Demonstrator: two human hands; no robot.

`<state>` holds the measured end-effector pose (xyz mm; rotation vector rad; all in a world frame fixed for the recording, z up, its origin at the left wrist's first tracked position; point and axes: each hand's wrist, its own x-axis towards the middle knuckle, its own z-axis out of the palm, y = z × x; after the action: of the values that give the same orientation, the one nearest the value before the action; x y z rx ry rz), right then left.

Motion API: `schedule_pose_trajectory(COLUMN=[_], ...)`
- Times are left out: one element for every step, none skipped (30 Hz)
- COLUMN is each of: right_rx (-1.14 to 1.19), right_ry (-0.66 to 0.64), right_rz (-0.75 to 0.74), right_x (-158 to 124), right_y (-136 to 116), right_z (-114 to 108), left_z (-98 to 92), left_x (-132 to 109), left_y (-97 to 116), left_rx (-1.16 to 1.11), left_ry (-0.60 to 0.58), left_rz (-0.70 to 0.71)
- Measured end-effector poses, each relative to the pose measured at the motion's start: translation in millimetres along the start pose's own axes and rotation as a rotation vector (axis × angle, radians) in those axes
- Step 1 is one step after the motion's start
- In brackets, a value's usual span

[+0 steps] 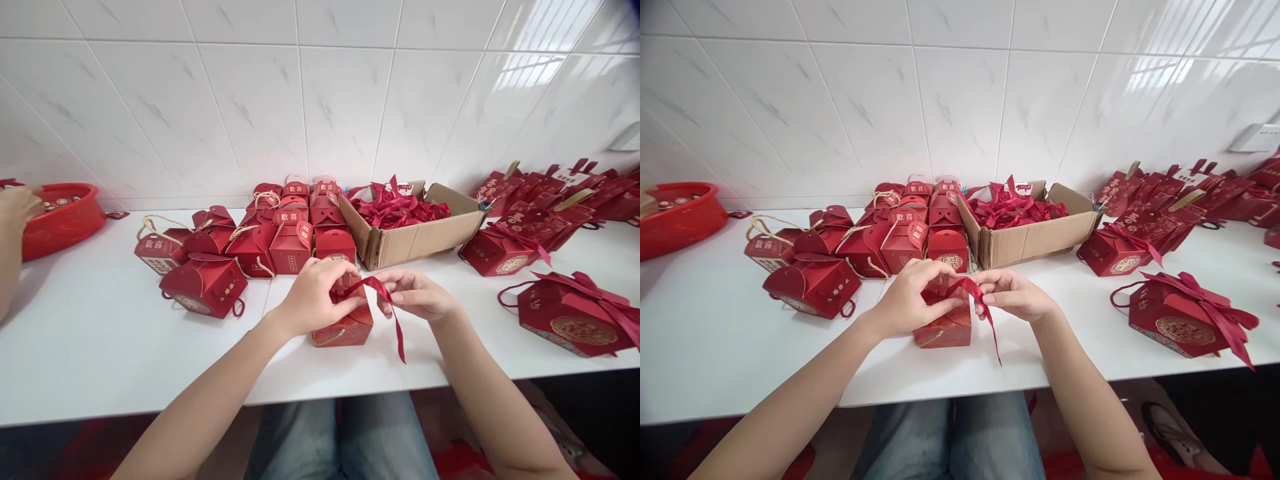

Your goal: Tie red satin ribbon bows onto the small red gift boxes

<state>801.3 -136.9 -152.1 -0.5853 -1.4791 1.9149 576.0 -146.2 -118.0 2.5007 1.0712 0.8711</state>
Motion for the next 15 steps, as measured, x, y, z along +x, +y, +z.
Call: schedule_pose_trajectory(right_rx=[0.004,0.007,0.008,0.006,-0.002,-0.018,-0.044,-0.077,-0.116,-0.159,-0.201,-0.242,-0.284,-0.328,-0.371], right_ry=[0.004,0.009,0.013,0.013,0.010,0.010,0.019,0.040,0.076,0.121,0.164,0.197,0.214,0.218,0.212], right_rz=[0.006,0.010,0.013,0.015,0.017,0.019,0.020,0.019,0.013,0.005,-0.001,-0.007,-0.012,-0.014,-0.014], right_x=[-0.1,-0.1,0.0,0.3,0.7,1.4,2.3,3.5,5.0,6.9,9.0,11.4,13.8,16.3,18.7], right_y=[0.5,1.0,1.4,1.8,2.0,2.0,1.9,1.6,1.2,0.7,0.1,-0.7,-1.4,-2.2,-2.9], right_z=[0.9,1.7,2.6,3.5,4.5,5.7,7.2,9.0,11.1,13.4,15.9,18.6,21.3,24.0,26.7], left_z=[1.1,2.1,2.9,3.8,4.6,5.4,6.2,7.2,8.1,9.1,10.0,10.8,11.3,11.6,11.4], left_x=[0.7,1.3,2.0,2.6,3.1,3.6,3.8,3.8,3.7,3.3,2.8,2.2,1.6,1.0,0.5], left_y=[1.9,3.8,5.3,6.4,7.1,7.3,7.2,6.9,6.4,6.0,5.5,5.2,4.8,4.4,3.9], left_rx=[-0.010,-0.022,-0.031,-0.033,-0.024,-0.006,0.018,0.042,0.062,0.076,0.082,0.083,0.082,0.081,0.078], left_ry=[0.034,0.067,0.097,0.124,0.144,0.160,0.171,0.183,0.199,0.220,0.244,0.267,0.284,0.295,0.298], left_rz=[0.001,0.002,0.008,0.019,0.034,0.050,0.063,0.069,0.064,0.048,0.025,-0.001,-0.026,-0.047,-0.065])
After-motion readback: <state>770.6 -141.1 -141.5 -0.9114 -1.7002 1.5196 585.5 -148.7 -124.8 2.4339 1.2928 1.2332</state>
